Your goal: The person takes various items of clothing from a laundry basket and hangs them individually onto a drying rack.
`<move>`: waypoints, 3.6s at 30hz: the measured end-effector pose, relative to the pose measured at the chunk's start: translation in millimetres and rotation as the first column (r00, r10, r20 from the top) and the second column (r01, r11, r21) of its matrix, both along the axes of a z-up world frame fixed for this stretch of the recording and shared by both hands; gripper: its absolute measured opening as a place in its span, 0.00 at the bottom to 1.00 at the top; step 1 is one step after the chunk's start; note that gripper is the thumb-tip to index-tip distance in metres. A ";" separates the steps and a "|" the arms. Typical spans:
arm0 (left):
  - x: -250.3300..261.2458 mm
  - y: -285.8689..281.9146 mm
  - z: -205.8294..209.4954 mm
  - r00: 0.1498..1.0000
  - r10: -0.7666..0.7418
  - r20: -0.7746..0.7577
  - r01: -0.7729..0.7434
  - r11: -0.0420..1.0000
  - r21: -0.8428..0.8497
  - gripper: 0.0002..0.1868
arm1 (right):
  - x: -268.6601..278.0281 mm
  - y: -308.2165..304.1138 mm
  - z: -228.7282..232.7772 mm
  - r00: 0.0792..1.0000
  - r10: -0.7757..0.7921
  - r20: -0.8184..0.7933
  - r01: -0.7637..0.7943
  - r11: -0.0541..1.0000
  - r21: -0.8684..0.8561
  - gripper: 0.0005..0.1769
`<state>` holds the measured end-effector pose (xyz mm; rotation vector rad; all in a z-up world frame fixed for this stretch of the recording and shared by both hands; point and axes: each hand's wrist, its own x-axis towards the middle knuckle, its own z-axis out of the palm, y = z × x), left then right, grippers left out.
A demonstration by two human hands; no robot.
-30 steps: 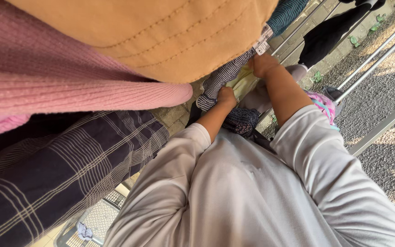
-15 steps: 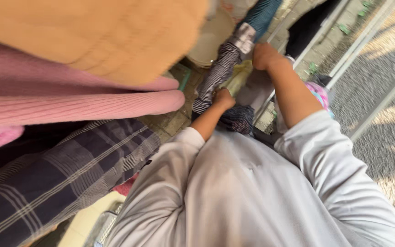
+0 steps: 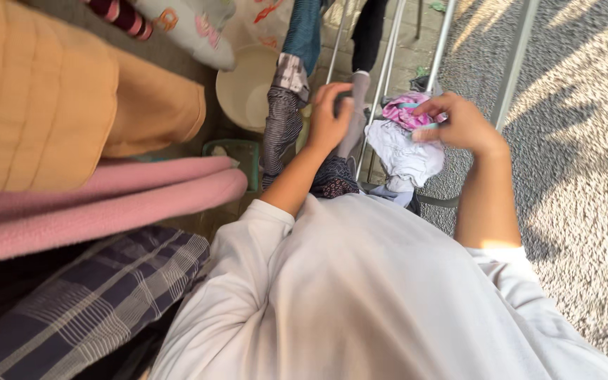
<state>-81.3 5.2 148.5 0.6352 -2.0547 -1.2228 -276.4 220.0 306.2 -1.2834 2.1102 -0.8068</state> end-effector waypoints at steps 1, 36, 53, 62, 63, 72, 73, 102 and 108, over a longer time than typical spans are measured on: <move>-8.4 4.5 20.8 0.995 -0.093 -0.043 0.090 0.993 -0.080 0.17 | 3.1 4.7 -2.4 0.992 0.075 -0.105 -0.082 0.994 -0.070 0.30; 5.6 -57.4 146.9 0.915 -0.329 -0.234 0.331 0.943 -0.033 0.32 | 54.0 -121.5 138.4 0.568 0.301 0.766 0.239 0.831 -0.503 0.18; 79.2 -105.4 206.0 0.979 0.003 -0.205 -0.067 0.949 -0.307 0.10 | 25.3 -103.2 73.6 0.962 0.226 -0.152 -0.259 0.931 -0.258 0.22; 63.4 -86.7 238.8 0.935 0.161 -0.317 -0.208 0.970 -0.122 0.07 | 115.0 -142.7 19.1 0.790 0.442 -0.425 -0.578 0.769 -0.272 0.27; 66.0 -90.2 240.3 0.936 0.171 -0.309 -0.219 0.967 -0.128 0.07 | 116.1 -140.1 12.1 0.763 0.430 -0.483 -0.569 0.801 -0.186 0.27; 111.8 -178.1 197.0 0.836 0.520 -0.175 -0.549 0.799 -0.246 0.06 | 27.7 -119.7 26.2 0.884 0.065 -0.462 -0.198 0.949 -0.245 0.11; 112.1 -184.8 191.8 0.872 0.489 -0.017 -0.489 0.871 -0.039 0.06 | 14.9 -114.6 41.9 0.887 0.008 -0.462 -0.158 0.945 -0.286 0.12; 106.3 -170.1 223.6 0.772 -0.540 0.334 0.590 0.805 -0.060 0.16 | -2.5 -66.4 72.7 0.979 0.073 0.191 -0.023 0.967 -0.253 0.17; 66.9 -188.6 143.9 0.856 -0.485 -0.178 0.448 0.526 0.723 0.12 | -30.0 -64.2 43.1 0.813 -0.076 0.577 0.201 0.967 -0.156 0.19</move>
